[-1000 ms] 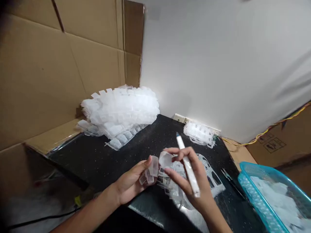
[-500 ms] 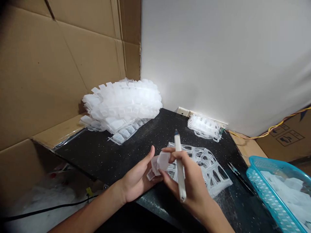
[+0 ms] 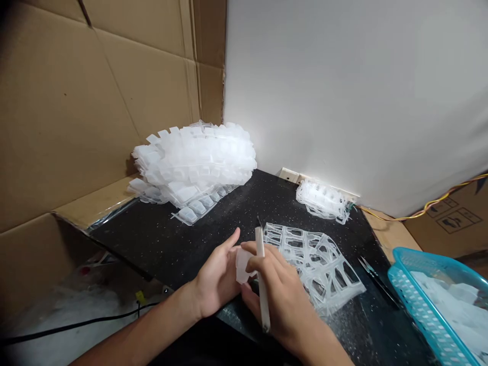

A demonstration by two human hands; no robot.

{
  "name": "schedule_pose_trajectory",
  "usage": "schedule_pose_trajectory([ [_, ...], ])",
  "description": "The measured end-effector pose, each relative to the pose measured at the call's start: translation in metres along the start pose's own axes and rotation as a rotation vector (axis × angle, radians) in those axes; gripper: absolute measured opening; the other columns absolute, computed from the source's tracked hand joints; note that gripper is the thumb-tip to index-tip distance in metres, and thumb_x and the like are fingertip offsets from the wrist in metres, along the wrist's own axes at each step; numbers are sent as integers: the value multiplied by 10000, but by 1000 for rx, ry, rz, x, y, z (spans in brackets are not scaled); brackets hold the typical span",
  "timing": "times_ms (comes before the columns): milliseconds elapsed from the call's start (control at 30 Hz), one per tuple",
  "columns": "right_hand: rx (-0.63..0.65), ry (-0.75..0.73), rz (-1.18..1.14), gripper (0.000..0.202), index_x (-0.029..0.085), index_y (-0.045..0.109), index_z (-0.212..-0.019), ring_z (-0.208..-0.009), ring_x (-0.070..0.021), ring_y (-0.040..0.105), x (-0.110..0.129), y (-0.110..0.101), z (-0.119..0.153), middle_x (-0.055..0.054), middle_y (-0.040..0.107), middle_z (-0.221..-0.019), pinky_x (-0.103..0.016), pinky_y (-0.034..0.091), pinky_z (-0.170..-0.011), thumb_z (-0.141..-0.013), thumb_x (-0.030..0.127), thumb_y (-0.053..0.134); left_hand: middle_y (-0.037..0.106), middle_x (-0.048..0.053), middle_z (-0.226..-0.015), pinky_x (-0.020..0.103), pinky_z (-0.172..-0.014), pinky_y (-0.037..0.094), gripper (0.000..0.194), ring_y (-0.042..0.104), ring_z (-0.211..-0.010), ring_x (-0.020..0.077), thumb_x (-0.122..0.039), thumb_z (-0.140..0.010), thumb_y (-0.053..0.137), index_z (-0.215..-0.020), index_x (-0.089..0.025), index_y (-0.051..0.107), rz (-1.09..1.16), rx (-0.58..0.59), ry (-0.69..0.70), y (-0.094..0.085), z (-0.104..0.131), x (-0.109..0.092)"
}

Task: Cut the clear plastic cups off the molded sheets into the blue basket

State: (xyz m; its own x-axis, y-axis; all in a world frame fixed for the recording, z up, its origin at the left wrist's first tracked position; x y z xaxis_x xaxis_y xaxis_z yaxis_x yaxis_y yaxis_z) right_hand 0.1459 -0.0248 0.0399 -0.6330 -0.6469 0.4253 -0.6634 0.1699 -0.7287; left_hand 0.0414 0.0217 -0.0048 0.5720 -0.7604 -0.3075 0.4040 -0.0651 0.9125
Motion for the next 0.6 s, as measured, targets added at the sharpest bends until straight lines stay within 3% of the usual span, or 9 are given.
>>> schedule_pose_trajectory([
  [167, 74, -126, 65, 239, 233, 468, -1076, -1300, -227, 547, 3, 8, 4, -117, 626, -1341, -388, 506, -1034, -929, 52, 523, 589, 37, -605, 229, -525, 407, 652, 544, -497, 116, -529, -1063, 252, -773, -100, 647, 84, -68, -20, -2, 3, 1],
  [267, 35, -112, 35, 231, 241, 478, -1054, -1302, -224, 548, -3, 7, 6, -109, 624, -1336, -393, 503, -1042, -930, 56, 539, 635, 56, -674, 235, -567, 450, 543, 594, -550, 127, -452, -1066, 324, -832, -89, 654, 103, -88, 1, -4, 1, 3],
  [367, -155, 50, -90, 239, 261, 472, -1011, -1167, -211, 642, -15, -1, 8, -90, 652, -1267, -352, 565, -930, -910, 111, 628, 698, 73, -816, 227, -645, 491, 226, 657, -657, 127, -147, -1009, 443, -970, -75, 654, 58, -137, 95, -7, -3, 0],
  [433, -279, 190, -239, 269, 268, 455, -999, -1056, -205, 692, -22, -9, 9, -90, 657, -1242, -330, 601, -834, -897, 154, 677, 726, 108, -948, 232, -718, 519, 207, 694, -748, 137, -22, -952, 453, -1057, -67, 625, 49, -159, 161, -8, -5, -3],
  [600, -436, 382, -418, 294, 268, 435, -980, -950, -204, 718, -31, -13, 11, -107, 627, -1264, -321, 625, -737, -891, 213, 709, 701, 188, -1158, 311, -936, 540, 204, 716, -999, 209, -15, -946, 466, -1115, -63, 570, 122, -143, 217, -3, -4, -5],
])
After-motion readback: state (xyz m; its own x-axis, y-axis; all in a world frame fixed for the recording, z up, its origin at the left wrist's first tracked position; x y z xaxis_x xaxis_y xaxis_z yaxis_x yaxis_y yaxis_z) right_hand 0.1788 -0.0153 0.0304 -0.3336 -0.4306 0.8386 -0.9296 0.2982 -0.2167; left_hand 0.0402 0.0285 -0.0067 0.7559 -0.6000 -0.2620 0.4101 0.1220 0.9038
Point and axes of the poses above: each hand's wrist, its own z-axis away from the middle knuckle, its own y-axis out of the palm, x = y × z, the point moved 4 cm from there along -z, towards the middle knuckle
